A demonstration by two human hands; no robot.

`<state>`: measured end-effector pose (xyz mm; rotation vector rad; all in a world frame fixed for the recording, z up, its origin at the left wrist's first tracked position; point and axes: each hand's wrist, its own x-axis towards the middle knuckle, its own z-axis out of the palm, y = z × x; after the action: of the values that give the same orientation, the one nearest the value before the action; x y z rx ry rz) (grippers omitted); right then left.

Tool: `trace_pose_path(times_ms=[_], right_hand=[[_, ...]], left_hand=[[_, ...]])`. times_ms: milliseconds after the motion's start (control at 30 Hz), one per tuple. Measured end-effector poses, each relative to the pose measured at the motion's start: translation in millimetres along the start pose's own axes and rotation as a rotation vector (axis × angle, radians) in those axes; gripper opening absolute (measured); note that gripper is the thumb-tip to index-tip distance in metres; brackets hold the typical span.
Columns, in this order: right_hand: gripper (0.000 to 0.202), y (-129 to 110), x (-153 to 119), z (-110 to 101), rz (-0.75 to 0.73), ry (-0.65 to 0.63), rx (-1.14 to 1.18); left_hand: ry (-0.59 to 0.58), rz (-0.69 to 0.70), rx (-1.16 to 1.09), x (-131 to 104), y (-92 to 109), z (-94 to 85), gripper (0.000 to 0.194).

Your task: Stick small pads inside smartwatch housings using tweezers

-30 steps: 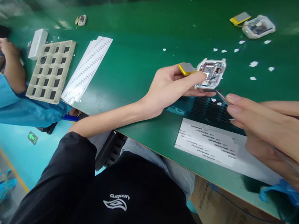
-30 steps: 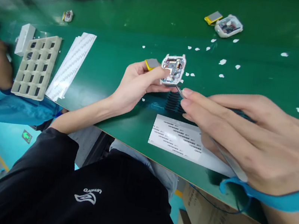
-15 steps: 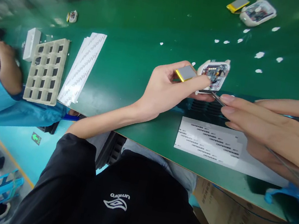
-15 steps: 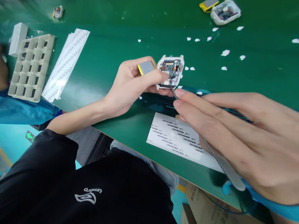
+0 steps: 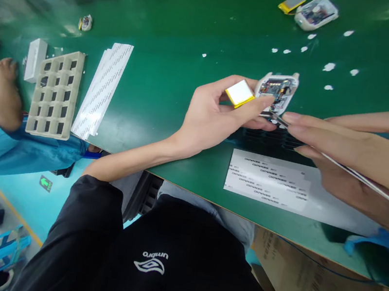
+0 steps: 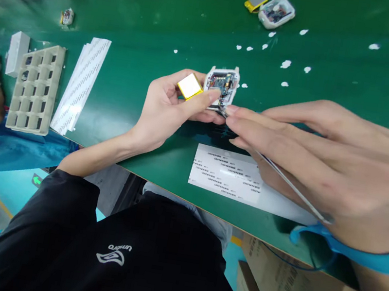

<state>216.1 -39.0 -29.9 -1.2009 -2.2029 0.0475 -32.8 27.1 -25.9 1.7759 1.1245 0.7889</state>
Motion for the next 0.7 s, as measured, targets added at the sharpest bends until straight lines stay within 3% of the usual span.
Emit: trace_pose_path(times_ms=[100,200,300,467,600,700], right_hand=[[0.057,0,4,-6,-0.203,-0.023,0.029],[0.071,-3,7,-13,-0.150,-0.042,0.005],[0.065,-8,8,-16,-0.107,-0.068,-0.016],[0.067,-1,8,-14,-0.187,-0.008,-0.059],[0.041,10,12,0,-0.193,0.165,-0.222],[0.032,10,19,11,-0.192,0.244,-0.297]], left_hand=[[-0.007,-0.023,-0.013,1,-1,-1.0,0.036],[-0.042,-0.038,-0.040,1,-1,-2.2,0.034],[-0.052,-0.037,-0.062,2,-3,-1.7,0.033],[-0.021,-0.031,-0.089,6,-4,-2.0,0.027],[-0.035,-0.058,-0.219,3,1,-4.1,0.017],[-0.056,-0.094,-0.213,10,-12,-5.9,0.023]])
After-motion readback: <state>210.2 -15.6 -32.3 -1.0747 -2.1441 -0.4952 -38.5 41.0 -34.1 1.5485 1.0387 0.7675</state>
